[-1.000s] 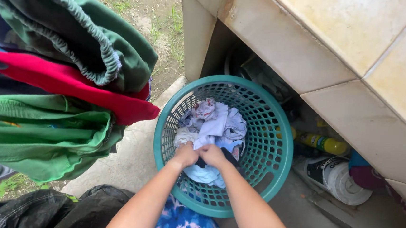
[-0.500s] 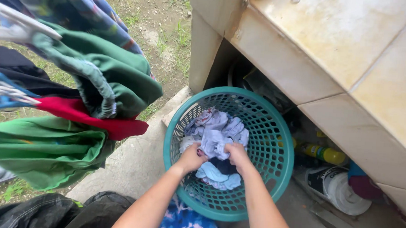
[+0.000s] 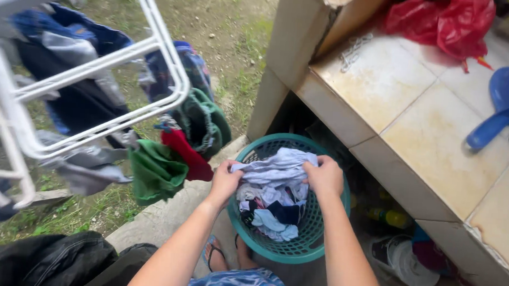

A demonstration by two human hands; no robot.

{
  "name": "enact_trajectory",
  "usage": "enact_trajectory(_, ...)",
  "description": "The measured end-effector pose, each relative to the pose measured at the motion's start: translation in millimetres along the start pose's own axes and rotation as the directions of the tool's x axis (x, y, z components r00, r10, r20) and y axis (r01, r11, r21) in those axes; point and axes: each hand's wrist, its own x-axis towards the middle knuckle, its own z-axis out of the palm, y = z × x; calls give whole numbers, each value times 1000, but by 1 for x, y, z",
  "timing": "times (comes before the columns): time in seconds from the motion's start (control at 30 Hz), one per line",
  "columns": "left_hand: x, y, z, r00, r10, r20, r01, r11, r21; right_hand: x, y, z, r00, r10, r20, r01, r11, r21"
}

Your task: The person is hanging clothes to dry on a multi-clip laundry hanger.

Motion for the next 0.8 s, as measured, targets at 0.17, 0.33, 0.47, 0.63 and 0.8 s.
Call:
enact_trajectory(0.17,-16,65,-27,907,-122,403,316,829,-461,19,-14,5,983,23,181,8,986,-167)
enact_trajectory(0.33,-56,153,-37,769,-72,635,504,680,-532,3,-51,20,841,-434,324,448,893,35)
enact_trajectory(0.47,-58,169,-55,850,-113,514,385,800,-460,-38,-95,12,471,-496,729,-6,825,565)
enact_trajectory(0.63,-16,98,-101,966,-126,224,205,903,-378,-28,-103,19,298,-491,819,128,871,475)
enact_trajectory(0.8,-30,93,-133,982,-185,-45,188,906,380,-27,-118,35,331,-559,760,234,829,508)
